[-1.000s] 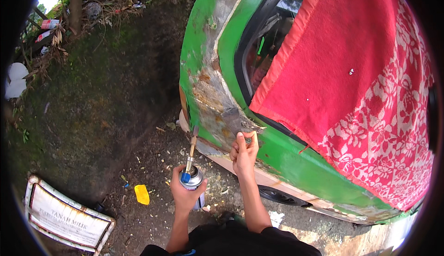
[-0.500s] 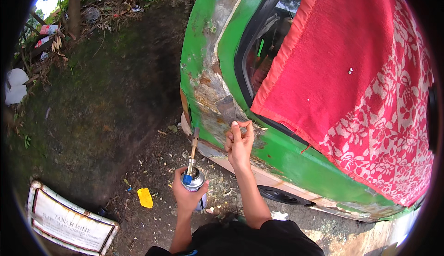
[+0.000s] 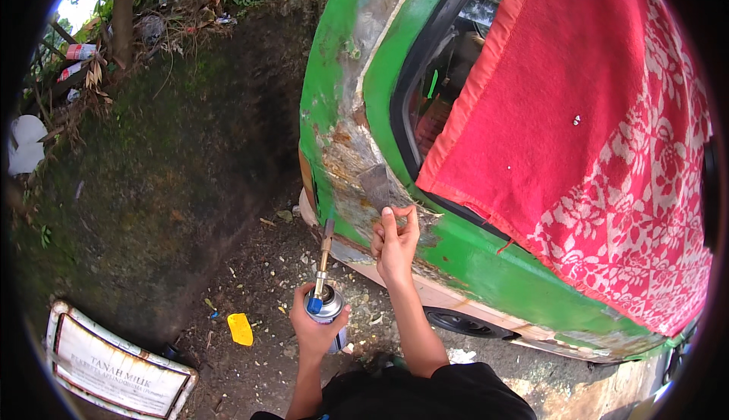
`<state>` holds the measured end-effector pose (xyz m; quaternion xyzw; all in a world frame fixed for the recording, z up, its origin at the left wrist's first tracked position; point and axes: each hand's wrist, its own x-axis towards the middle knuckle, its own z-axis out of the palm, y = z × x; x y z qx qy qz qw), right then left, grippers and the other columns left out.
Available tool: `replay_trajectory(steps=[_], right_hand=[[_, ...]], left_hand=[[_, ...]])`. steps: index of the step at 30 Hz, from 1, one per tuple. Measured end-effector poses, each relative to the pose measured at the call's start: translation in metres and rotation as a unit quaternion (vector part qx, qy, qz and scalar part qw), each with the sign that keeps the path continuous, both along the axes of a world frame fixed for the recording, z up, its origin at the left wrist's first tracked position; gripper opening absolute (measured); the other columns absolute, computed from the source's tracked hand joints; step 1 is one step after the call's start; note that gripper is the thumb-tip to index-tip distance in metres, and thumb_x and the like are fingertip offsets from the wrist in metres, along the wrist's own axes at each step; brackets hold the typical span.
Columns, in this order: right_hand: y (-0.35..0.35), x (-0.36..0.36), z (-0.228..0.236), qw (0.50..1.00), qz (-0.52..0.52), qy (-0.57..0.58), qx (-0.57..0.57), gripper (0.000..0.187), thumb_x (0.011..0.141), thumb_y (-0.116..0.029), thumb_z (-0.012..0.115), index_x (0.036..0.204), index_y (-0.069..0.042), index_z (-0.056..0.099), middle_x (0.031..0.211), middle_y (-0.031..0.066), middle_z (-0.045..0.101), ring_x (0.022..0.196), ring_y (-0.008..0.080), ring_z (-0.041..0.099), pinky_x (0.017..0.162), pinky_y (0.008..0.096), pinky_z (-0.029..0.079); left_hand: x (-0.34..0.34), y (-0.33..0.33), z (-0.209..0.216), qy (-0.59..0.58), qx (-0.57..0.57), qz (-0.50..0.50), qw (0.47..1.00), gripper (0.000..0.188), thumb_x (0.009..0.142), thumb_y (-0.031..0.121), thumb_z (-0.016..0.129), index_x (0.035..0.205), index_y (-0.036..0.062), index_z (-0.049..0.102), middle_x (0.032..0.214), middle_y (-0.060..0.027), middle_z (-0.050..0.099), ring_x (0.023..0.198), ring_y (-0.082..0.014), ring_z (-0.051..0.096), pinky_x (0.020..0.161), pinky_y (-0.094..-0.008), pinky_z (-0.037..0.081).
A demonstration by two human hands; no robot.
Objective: The person uses a blowtorch to heat the side panel of a green vehicle and a scraper to remove softened paint and rust. The person repeatedly applies heat and scrapes the same area, gradually exposing bare metal.
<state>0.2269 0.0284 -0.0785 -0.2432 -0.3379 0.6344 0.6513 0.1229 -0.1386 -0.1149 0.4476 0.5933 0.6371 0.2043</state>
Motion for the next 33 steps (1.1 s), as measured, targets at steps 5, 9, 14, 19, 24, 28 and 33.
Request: replay_trajectory(steps=[5,9,14,19,24,28,33], right_hand=[[-0.011,0.024,-0.023,0.999,-0.034,-0.029,-0.006,0.021,0.104,-0.015,0.060,0.102,-0.014,0.039,0.066,0.0016,0.049,0.044,0.0030,0.031,0.037,0.0238,0.020],[-0.016,0.030,-0.011,0.990,-0.084,-0.111,0.032,0.022,0.103,-0.013,0.062,0.102,-0.010,0.040,0.067,0.0003,0.053,0.048,0.0020,0.039,0.039,0.0228,0.024],[-0.006,0.041,-0.003,0.975,-0.139,-0.157,0.079,0.022,0.102,-0.010,0.064,0.101,-0.007,0.043,0.071,-0.0016,0.054,0.058,0.0004,0.044,0.047,0.0195,0.030],[0.003,0.044,0.004,0.965,-0.156,-0.175,0.118,0.021,0.101,-0.009,0.064,0.100,-0.005,0.043,0.073,-0.0013,0.054,0.062,0.0010,0.045,0.050,0.0197,0.032],[0.015,0.038,0.013,0.956,-0.169,-0.198,0.132,0.021,0.101,-0.008,0.064,0.099,-0.004,0.043,0.074,-0.0008,0.054,0.064,0.0011,0.045,0.051,0.0202,0.031],[0.011,0.038,0.015,0.952,-0.174,-0.216,0.127,0.021,0.101,-0.008,0.064,0.098,-0.004,0.043,0.074,-0.0009,0.054,0.065,0.0010,0.044,0.052,0.0203,0.031],[0.019,0.030,0.020,0.955,-0.180,-0.184,0.148,0.022,0.101,-0.007,0.064,0.096,-0.003,0.043,0.071,-0.0023,0.051,0.065,0.0016,0.043,0.052,0.0204,0.030]], left_hand=[[-0.003,0.000,-0.012,-0.003,-0.004,-0.002,1.000,0.059,0.069,0.010,0.090,0.115,-0.0007,0.054,0.096,-0.0103,0.072,0.087,-0.0153,0.069,0.081,-0.0319,0.056],[0.004,0.003,-0.006,-0.026,-0.006,-0.010,1.000,0.059,0.069,0.011,0.091,0.114,-0.0007,0.055,0.092,-0.0092,0.071,0.084,-0.0153,0.069,0.078,-0.0319,0.056],[0.005,0.006,-0.006,0.005,-0.014,-0.025,1.000,0.059,0.072,0.010,0.089,0.117,0.0000,0.053,0.096,-0.0064,0.067,0.088,-0.0123,0.066,0.080,-0.0300,0.055],[0.006,0.008,-0.007,-0.010,-0.011,-0.028,0.999,0.059,0.072,0.009,0.089,0.117,-0.0002,0.053,0.097,-0.0066,0.067,0.089,-0.0123,0.066,0.081,-0.0299,0.055],[0.007,0.014,-0.005,-0.002,-0.003,-0.027,1.000,0.060,0.071,0.009,0.089,0.118,-0.0006,0.053,0.096,-0.0065,0.067,0.088,-0.0124,0.066,0.081,-0.0298,0.054],[0.010,0.015,0.003,0.005,-0.004,-0.024,1.000,0.060,0.071,0.010,0.089,0.118,-0.0008,0.053,0.095,-0.0060,0.067,0.087,-0.0122,0.065,0.080,-0.0294,0.054],[0.009,0.016,-0.001,0.011,0.006,-0.024,1.000,0.060,0.071,0.012,0.090,0.117,-0.0008,0.054,0.095,-0.0056,0.067,0.086,-0.0117,0.065,0.079,-0.0294,0.054]])
